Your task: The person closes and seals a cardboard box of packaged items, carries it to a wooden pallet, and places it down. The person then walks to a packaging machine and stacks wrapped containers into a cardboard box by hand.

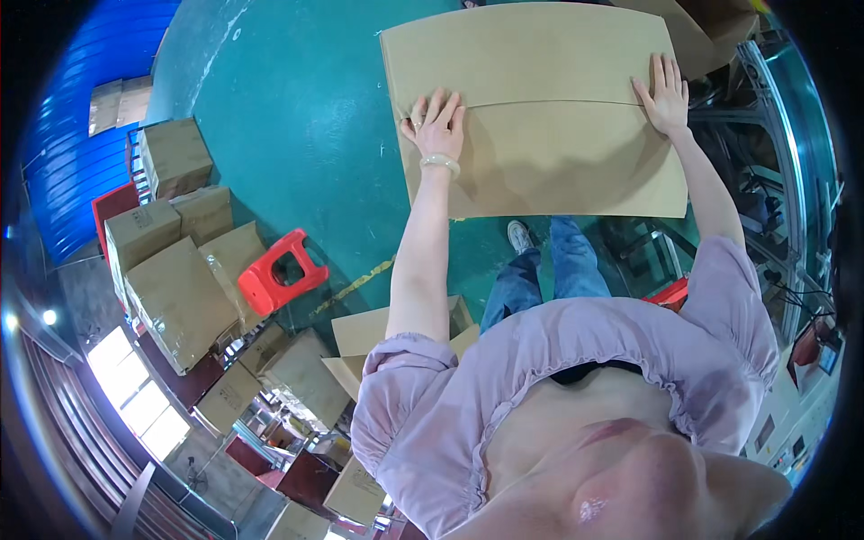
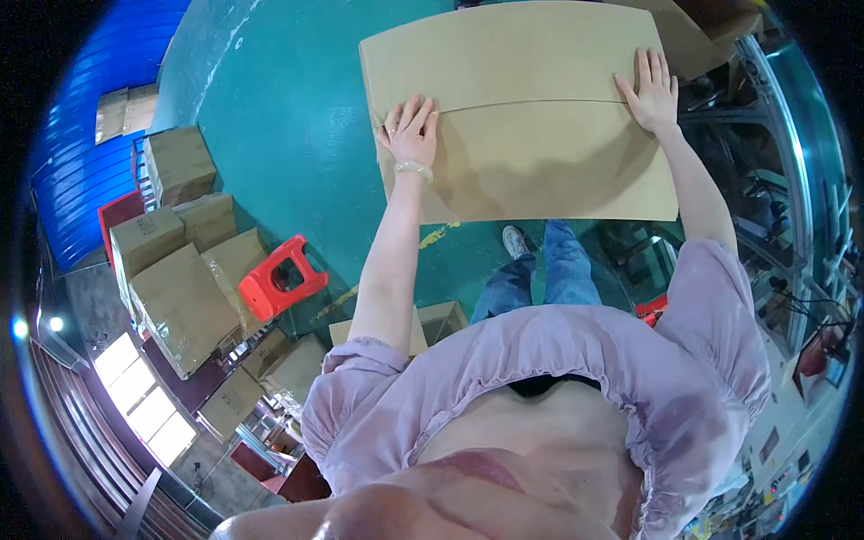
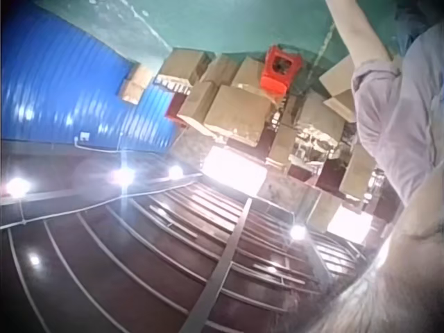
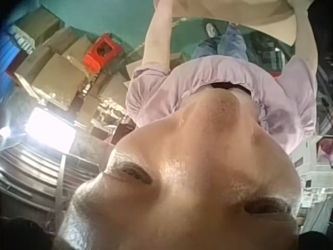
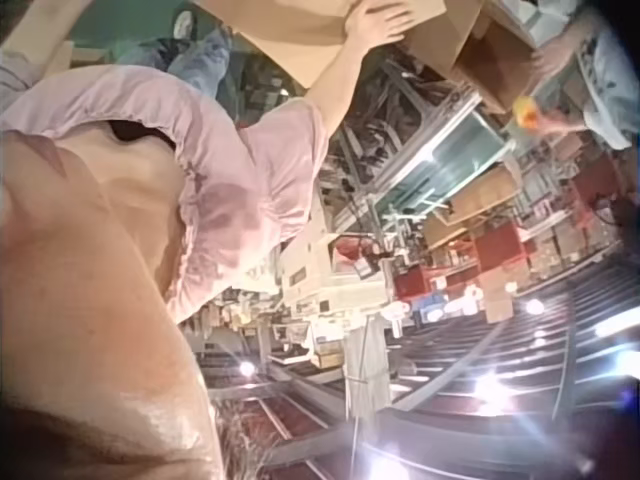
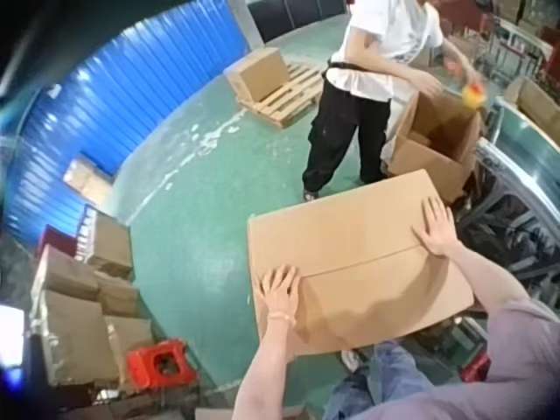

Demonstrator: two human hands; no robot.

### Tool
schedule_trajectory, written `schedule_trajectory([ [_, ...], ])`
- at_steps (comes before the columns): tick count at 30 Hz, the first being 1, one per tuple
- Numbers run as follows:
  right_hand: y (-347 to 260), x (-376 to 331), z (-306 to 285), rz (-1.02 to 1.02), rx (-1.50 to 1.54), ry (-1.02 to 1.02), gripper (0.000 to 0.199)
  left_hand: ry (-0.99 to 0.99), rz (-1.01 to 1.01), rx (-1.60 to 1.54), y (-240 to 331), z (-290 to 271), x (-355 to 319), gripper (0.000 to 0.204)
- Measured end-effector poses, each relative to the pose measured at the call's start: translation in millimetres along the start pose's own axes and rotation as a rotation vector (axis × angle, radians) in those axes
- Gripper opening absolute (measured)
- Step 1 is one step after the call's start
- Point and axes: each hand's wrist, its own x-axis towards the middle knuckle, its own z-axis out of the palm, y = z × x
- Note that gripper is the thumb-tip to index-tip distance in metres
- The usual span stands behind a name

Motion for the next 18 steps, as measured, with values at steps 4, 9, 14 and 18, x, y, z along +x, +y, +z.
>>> schedule_trajectory([
  [4, 10, 0, 0, 0.023, 0.018, -0.013, 0.07, 0.176, 0.054, 0.056, 16, 5, 4, 0.041],
  [9, -4, 3, -7, 0.047, -0.08, -0.089, 0.07, -0.002, -0.181, 0.003, 24, -7, 18, 0.055],
  [14, 9, -1, -5, 0.035, -0.114, -0.057, 0.07, -0.136, -0.29, -0.061, 46, -25, 38, 0.057],
  [18, 3, -2, 4, -0.002, -0.004, 0.004, 0.066, -0.045, -0.077, 0.121, -2, -3, 20, 0.05],
])
